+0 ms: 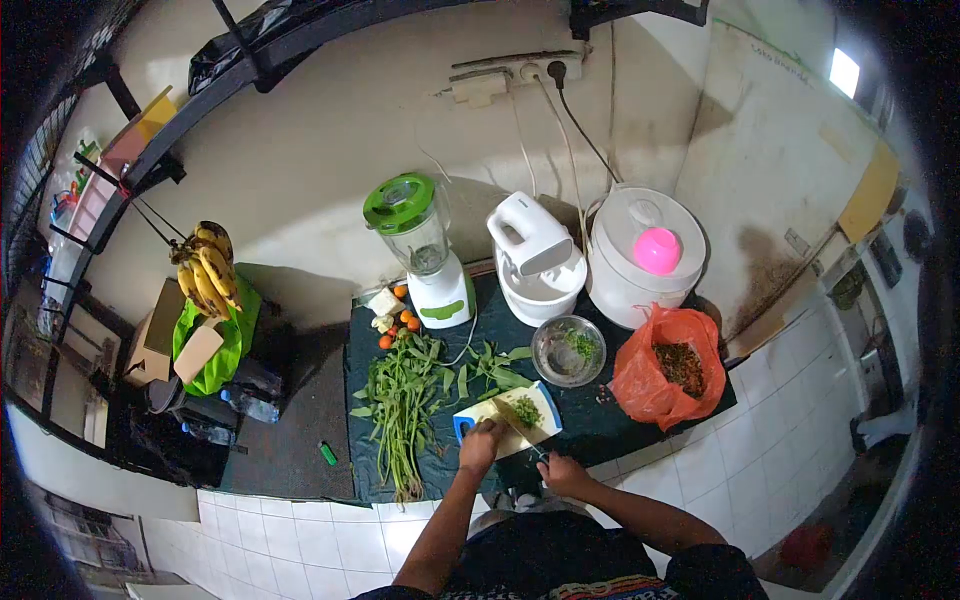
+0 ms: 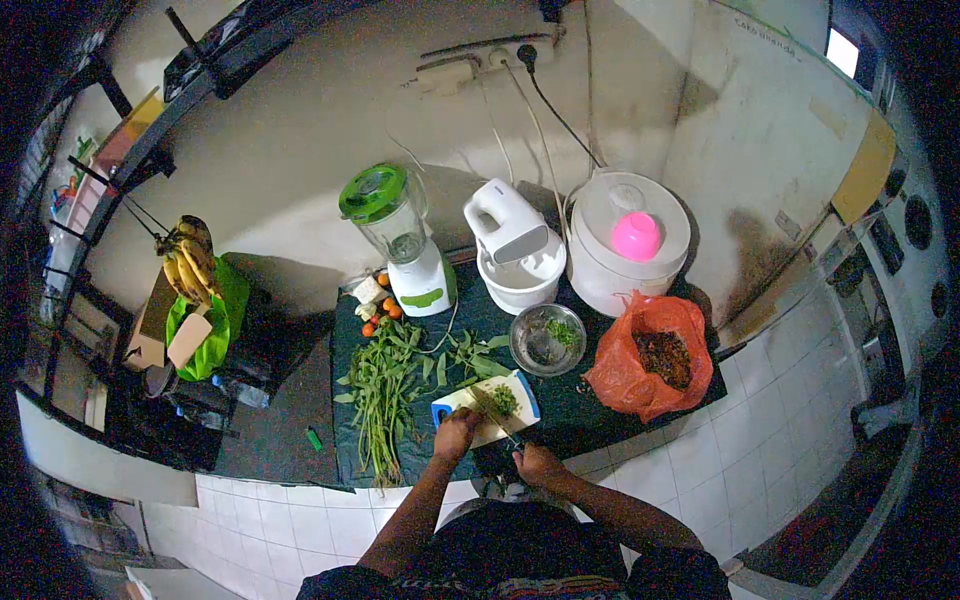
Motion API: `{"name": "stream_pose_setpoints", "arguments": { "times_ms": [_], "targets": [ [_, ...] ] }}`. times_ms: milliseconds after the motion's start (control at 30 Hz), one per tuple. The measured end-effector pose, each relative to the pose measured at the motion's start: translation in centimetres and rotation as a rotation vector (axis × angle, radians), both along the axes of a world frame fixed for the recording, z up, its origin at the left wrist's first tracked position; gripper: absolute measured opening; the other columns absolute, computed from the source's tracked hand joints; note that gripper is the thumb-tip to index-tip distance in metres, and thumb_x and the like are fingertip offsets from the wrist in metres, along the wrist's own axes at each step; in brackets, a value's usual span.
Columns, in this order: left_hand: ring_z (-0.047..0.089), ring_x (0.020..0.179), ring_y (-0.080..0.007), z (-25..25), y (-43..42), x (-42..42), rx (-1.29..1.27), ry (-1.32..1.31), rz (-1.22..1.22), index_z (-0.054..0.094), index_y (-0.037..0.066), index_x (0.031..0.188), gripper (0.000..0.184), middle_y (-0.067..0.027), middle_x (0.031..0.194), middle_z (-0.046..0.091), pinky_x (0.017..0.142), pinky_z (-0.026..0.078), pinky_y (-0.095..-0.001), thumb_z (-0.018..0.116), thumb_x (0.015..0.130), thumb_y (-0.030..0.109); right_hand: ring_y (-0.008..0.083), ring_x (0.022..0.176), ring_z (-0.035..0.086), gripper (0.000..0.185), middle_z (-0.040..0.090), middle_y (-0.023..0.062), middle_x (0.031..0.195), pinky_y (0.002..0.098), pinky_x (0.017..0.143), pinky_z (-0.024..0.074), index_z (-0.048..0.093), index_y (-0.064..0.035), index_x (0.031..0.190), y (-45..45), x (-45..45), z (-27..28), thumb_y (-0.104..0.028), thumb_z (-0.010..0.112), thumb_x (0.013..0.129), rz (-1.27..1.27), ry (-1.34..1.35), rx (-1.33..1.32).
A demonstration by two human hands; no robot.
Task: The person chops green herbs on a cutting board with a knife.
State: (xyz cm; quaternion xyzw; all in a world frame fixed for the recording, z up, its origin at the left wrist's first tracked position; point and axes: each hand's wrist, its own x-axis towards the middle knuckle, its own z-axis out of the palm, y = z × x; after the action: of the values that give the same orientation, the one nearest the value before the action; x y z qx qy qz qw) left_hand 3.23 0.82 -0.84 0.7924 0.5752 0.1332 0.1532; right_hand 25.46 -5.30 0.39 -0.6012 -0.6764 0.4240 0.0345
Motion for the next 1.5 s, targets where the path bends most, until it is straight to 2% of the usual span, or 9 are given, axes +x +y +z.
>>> {"name": "stream_pose_setpoints", "arguments": {
  "times_ms": [233, 400, 533, 667, 767, 1200, 1500],
  "targets": [
    [0.062, 0.096, -0.0303, -0.8, 0.3, -0.2, 0.012, -0.011, -0.013, 0.066, 0.011, 0.106, 0.027, -0.0105, 0.103, 0.064, 0.081, 0.053, -0.0400, 0.052, 0.082, 0.011, 0.0480, 0.085, 0.060, 0.042, 0.061, 0.0302, 0.085, 0.0548, 0.077, 0.0468, 0.052, 0.0047, 0.098, 0.2, -0.5, 0.1, -0.037, 0.047, 0.094, -0.030, -0.024, -0.029],
    [0.062, 0.094, -0.0308, 0.0, 0.2, 0.1, -0.061, 0.004, 0.009, 0.066, 0.012, 0.106, 0.026, -0.0109, 0.099, 0.063, 0.077, 0.053, -0.0409, 0.053, 0.083, 0.015, 0.0489, 0.082, 0.060, 0.043, 0.061, 0.0305, 0.083, 0.0557, 0.075, 0.0472, 0.052, 0.0066, 0.099, -0.1, -0.5, -0.7, -0.036, 0.047, 0.094, -0.008, -0.004, 0.023],
    [0.062, 0.093, -0.0310, -0.2, 0.1, -0.1, -0.022, -0.007, -0.005, 0.066, 0.012, 0.104, 0.025, -0.0112, 0.097, 0.062, 0.076, 0.053, -0.0413, 0.053, 0.084, 0.017, 0.0494, 0.079, 0.061, 0.045, 0.061, 0.0313, 0.081, 0.0561, 0.072, 0.0475, 0.051, 0.0084, 0.098, -0.1, -0.5, -1.4, -0.036, 0.048, 0.093, -0.019, -0.012, 0.051],
    [0.062, 0.091, -0.0311, -0.5, -0.1, -0.2, 0.019, -0.011, 0.003, 0.066, 0.011, 0.103, 0.024, -0.0105, 0.097, 0.063, 0.076, 0.053, -0.0411, 0.053, 0.083, 0.015, 0.0488, 0.079, 0.061, 0.046, 0.062, 0.0308, 0.081, 0.0555, 0.073, 0.0481, 0.052, 0.0083, 0.097, -0.2, -0.7, -1.7, -0.037, 0.048, 0.093, -0.036, -0.015, 0.050],
    [0.063, 0.090, -0.0311, -0.2, -0.2, 0.0, 0.045, -0.009, 0.014, 0.066, 0.011, 0.101, 0.023, -0.0102, 0.097, 0.063, 0.075, 0.053, -0.0410, 0.053, 0.082, 0.013, 0.0479, 0.079, 0.062, 0.046, 0.062, 0.0302, 0.081, 0.0549, 0.072, 0.0486, 0.053, 0.0079, 0.095, 0.1, -0.9, 0.2, -0.038, 0.048, 0.093, 0.005, -0.041, 0.020],
    [0.063, 0.089, -0.0304, -0.2, -0.2, 0.1, 0.016, -0.030, 0.044, 0.067, 0.011, 0.096, 0.022, -0.0102, 0.096, 0.062, 0.073, 0.053, -0.0412, 0.053, 0.079, 0.011, 0.0466, 0.075, 0.062, 0.043, 0.062, 0.0285, 0.077, 0.0534, 0.069, 0.0492, 0.053, 0.0076, 0.093, -0.4, -1.0, -1.2, -0.035, 0.051, 0.093, -0.033, -0.003, 0.102],
    [0.064, 0.088, -0.0310, 0.8, -0.3, 0.0, -0.004, -0.070, 0.056, 0.067, 0.011, 0.096, 0.022, -0.0095, 0.096, 0.062, 0.072, 0.054, -0.0417, 0.052, 0.080, 0.010, 0.0454, 0.075, 0.062, 0.045, 0.061, 0.0278, 0.077, 0.0525, 0.069, 0.0494, 0.052, 0.0091, 0.097, -0.2, -1.1, -0.9, -0.035, 0.047, 0.095, -0.014, -0.025, 0.090]
  ]
}}
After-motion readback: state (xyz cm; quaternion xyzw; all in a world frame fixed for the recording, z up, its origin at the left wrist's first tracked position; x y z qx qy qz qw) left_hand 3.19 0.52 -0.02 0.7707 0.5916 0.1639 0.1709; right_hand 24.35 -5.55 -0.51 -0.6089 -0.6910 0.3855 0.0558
